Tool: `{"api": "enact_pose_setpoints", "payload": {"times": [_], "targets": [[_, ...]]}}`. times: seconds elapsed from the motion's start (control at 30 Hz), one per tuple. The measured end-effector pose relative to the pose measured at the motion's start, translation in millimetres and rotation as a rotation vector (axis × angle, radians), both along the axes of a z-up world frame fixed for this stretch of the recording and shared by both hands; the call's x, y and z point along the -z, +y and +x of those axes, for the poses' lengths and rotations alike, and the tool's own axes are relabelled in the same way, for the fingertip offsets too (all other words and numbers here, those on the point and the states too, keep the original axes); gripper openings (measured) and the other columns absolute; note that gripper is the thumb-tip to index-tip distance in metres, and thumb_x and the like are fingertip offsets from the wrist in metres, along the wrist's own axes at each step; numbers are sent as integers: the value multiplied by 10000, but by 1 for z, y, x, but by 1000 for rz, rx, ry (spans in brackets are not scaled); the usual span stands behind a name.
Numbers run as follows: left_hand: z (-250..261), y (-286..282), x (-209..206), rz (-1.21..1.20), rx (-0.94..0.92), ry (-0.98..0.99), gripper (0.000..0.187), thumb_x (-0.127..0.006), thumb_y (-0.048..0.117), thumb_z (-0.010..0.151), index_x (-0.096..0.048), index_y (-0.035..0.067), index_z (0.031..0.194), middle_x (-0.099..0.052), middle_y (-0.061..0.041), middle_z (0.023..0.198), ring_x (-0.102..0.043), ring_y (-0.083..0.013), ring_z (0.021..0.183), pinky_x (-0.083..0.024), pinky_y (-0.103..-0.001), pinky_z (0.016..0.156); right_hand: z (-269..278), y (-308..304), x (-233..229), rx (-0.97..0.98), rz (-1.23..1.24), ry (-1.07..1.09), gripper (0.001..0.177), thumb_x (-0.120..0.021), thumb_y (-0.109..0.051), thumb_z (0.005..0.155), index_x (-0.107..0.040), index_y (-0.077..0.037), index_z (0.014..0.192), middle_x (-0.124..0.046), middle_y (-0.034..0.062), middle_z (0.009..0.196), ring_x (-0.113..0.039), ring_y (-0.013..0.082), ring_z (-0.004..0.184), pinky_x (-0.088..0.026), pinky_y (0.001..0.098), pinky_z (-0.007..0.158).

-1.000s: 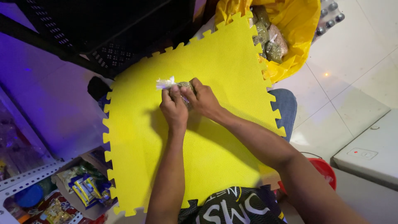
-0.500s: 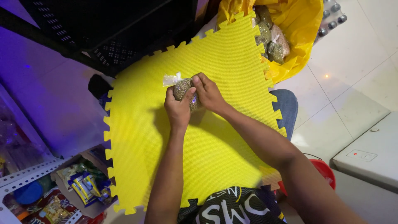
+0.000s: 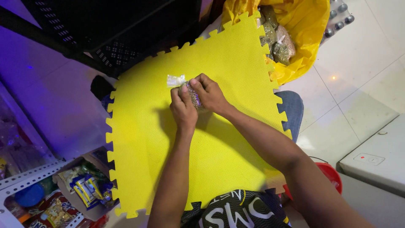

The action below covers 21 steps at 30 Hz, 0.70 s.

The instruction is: Stocking a display shelf with various items including packaged snacks, boxed goods, a wall clock, and bags of grains.

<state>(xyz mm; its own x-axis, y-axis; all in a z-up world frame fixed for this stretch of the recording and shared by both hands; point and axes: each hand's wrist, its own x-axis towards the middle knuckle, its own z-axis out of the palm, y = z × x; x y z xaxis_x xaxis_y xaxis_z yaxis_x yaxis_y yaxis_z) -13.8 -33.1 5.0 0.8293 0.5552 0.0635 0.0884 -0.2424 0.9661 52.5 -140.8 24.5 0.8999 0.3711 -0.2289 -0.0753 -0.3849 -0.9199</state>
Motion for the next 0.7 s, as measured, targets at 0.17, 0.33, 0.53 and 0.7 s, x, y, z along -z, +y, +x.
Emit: {"api": "enact_pose_setpoints", "payload": {"times": [0.17, 0.33, 0.53, 0.7], "targets": [[-3, -2, -7, 39, 21, -37, 365, -483, 381, 1107, -567, 25, 1097, -720, -191, 910, -728, -378, 840, -552, -458, 689, 2, -2, -8, -60, 106, -53, 372, -548, -402, 1063, -631, -43, 1112, -681, 46, 924, -615, 115, 841, -537, 312, 760], [-1, -4, -7, 22, 49, -62, 345, -484, 374, 1108, -540, 34, 1114, -723, -183, 929, -738, -368, 855, -554, -458, 683, 4, -1, -10, -94, 69, 1, 340, -555, -382, 1053, -651, -57, 1078, -696, 31, 904, -645, 111, 838, -560, 302, 768], [0, 1, 0, 55, -6, -37, 357, -488, 400, 1102, -538, 47, 1091, -714, -195, 912, -726, -387, 840, -544, -467, 674, 8, -2, -20, -78, 65, 18, 350, -587, -392, 1048, -653, -50, 1082, -695, 60, 903, -622, 128, 835, -549, 322, 760], [3, 25, 11, 26, -90, 175, 426, -440, 457, 1088, -564, 52, 1043, -709, -190, 897, -717, -354, 809, -532, -471, 699, 18, -22, -21, -497, 35, 270, 399, -654, -408, 997, -612, -44, 1155, -680, 65, 988, -619, 119, 888, -542, 314, 798]]}}
